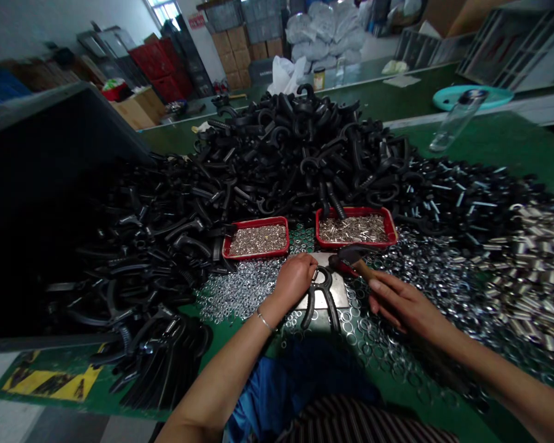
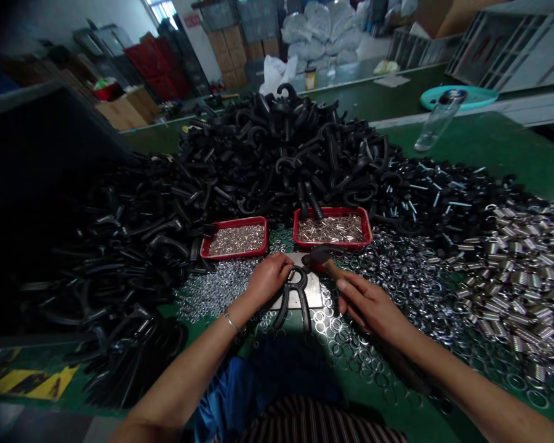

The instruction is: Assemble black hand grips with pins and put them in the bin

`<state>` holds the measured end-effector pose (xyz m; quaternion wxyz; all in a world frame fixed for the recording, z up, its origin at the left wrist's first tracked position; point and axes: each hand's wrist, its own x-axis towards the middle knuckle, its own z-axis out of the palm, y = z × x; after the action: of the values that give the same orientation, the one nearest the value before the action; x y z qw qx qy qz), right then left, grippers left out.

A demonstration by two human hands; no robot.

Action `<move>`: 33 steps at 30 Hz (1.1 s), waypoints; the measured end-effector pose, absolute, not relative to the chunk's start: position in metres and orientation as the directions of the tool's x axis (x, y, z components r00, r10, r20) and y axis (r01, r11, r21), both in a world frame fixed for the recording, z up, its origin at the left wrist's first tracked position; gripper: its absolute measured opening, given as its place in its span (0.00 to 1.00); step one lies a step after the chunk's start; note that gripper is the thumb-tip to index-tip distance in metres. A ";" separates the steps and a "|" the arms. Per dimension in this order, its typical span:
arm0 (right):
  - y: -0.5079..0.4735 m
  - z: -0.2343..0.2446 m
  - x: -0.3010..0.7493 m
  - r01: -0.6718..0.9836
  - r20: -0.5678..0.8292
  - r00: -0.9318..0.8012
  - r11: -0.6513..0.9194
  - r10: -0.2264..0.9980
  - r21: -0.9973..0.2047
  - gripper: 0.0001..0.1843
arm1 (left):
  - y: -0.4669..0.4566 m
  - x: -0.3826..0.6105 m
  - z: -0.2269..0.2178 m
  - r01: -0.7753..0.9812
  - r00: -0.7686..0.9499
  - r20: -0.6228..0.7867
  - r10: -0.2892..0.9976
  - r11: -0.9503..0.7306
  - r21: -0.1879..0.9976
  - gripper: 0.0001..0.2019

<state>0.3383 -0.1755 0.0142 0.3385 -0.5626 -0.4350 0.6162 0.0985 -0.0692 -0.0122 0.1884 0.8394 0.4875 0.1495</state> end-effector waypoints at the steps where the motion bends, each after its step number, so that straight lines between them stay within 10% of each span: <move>1: -0.176 0.013 0.338 0.055 -0.397 -0.131 -0.394 0.908 -0.918 0.30 | -0.069 0.099 -0.012 0.769 0.480 0.062 0.875 -0.453 0.451 0.07; 11: -0.178 0.010 0.334 0.074 -0.432 -0.124 -0.426 0.893 -0.902 0.31 | -0.073 0.108 -0.002 0.665 0.746 0.066 0.663 -0.747 0.000 0.11; 18: -0.166 0.042 0.338 0.282 -0.413 -0.167 -0.358 0.895 -0.890 0.31 | -0.092 0.096 -0.003 0.771 0.589 0.194 0.785 -0.617 0.156 0.12; 24: -0.148 0.069 0.330 0.630 -0.042 -0.169 0.075 0.985 -0.773 0.25 | -0.145 0.078 -0.017 0.719 0.602 0.233 0.764 -0.645 0.259 0.13; 29: -0.124 0.049 0.322 0.747 -0.240 -0.354 0.119 0.904 -0.654 0.24 | -0.152 0.080 -0.028 0.732 0.617 0.184 0.765 -0.644 0.222 0.12; 33: -0.123 0.047 0.321 0.764 -0.142 -0.328 0.174 0.934 -0.622 0.25 | -0.152 0.081 -0.029 0.736 0.621 0.213 0.755 -0.654 0.172 0.11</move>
<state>0.3208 -0.1227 0.0467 0.1376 -0.5633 -0.7535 0.3098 0.0814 -0.1518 -0.0290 0.0340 0.8996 0.4143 0.1339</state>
